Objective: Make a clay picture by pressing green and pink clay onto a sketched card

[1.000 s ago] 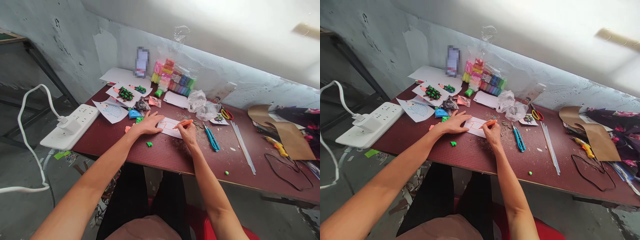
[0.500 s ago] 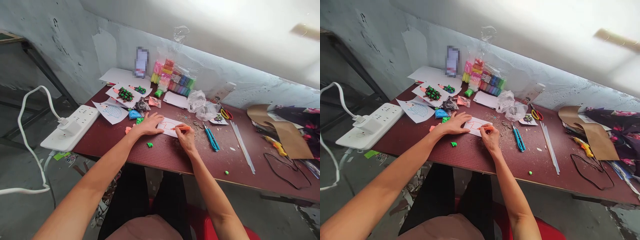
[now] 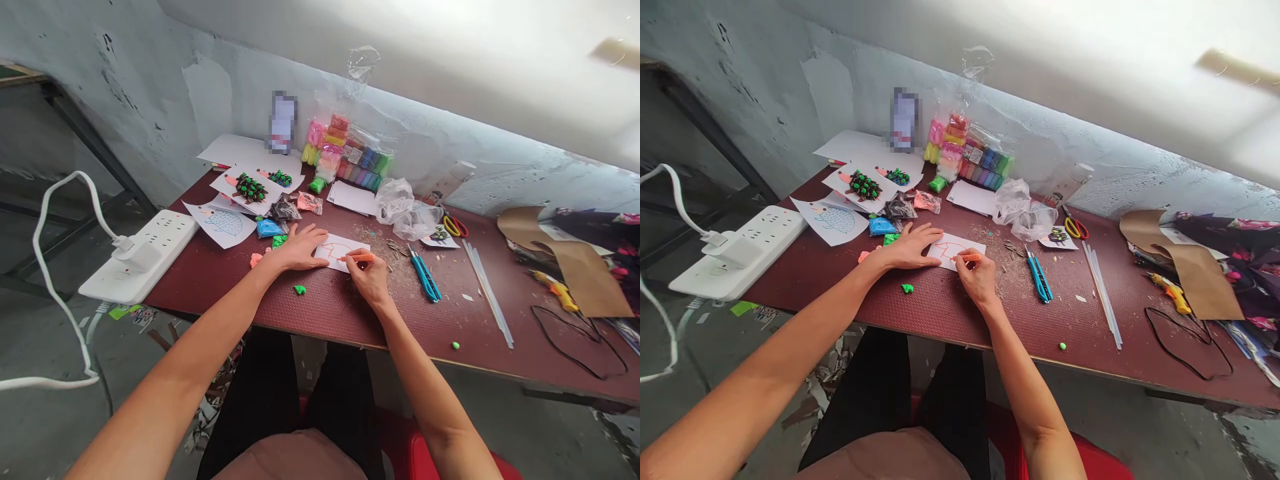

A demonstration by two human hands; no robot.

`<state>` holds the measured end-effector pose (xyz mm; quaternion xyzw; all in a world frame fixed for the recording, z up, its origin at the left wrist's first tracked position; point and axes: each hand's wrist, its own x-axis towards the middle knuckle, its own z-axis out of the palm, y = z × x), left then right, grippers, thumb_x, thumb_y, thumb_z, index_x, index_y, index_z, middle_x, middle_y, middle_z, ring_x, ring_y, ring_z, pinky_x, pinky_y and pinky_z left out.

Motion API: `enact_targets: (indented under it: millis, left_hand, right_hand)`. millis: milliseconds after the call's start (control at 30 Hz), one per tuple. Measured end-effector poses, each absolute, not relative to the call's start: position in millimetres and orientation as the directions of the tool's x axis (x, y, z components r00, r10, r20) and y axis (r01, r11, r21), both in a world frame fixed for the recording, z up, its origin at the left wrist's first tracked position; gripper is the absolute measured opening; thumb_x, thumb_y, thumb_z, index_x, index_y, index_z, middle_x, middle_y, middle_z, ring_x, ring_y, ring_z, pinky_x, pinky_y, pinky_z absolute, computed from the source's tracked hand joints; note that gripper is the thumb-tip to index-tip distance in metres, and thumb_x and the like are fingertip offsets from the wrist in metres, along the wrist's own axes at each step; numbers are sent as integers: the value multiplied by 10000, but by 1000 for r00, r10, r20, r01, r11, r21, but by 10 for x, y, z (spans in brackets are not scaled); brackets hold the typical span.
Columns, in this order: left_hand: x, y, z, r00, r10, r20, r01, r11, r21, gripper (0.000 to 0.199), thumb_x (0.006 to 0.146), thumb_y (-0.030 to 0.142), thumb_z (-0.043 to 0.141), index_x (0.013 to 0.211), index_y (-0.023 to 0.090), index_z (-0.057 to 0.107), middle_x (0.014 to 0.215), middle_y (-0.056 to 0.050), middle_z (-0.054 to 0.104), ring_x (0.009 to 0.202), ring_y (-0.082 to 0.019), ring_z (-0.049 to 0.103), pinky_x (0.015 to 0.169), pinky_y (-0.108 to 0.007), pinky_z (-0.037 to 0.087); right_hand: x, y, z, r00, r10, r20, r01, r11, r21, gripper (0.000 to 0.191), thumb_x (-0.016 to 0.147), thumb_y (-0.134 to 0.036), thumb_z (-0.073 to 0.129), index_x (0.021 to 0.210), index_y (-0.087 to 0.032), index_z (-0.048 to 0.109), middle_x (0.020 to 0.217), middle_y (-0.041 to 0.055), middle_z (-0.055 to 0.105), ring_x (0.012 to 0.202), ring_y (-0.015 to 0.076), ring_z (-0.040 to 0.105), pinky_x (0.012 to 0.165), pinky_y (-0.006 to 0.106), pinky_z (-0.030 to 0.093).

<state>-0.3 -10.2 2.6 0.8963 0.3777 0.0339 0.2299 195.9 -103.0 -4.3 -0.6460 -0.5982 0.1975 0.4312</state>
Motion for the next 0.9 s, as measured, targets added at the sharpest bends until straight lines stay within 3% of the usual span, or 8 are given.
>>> enact_targets:
  millis: [467,700,900]
  left_hand:
    - [-9,-77,-24,716,690,-102,657,-619,430,703,944,535,599,1574,260,453,1724,-88,344,1625,-354,194,1299,-656,61]
    - [-3,-79,-14,713,691,-116,665,-615,423,716,944,537,601,1581,247,449,1731,-91,329,1629,-361,181,1302,-653,60]
    - [-5,-67,-14,725,679,-118,655,-625,425,731,938,540,596,1593,257,432,1732,-94,324,1629,-373,174,1291,-678,49]
  right_hand:
    - [1978,-1011,-67,215,932,292,578,120,-807,268,807,-385,601,705,-205,773,765,52,760,620,154,602,597,277,442]
    - [1987,-1003,-36,224,941,253,565,86,-820,241,755,-382,586,657,-206,719,662,31,714,572,150,572,589,277,430]
    - [2090,-1003,15,373,885,280,585,10,-811,222,709,-402,573,629,-210,650,581,5,634,541,145,518,605,293,407]
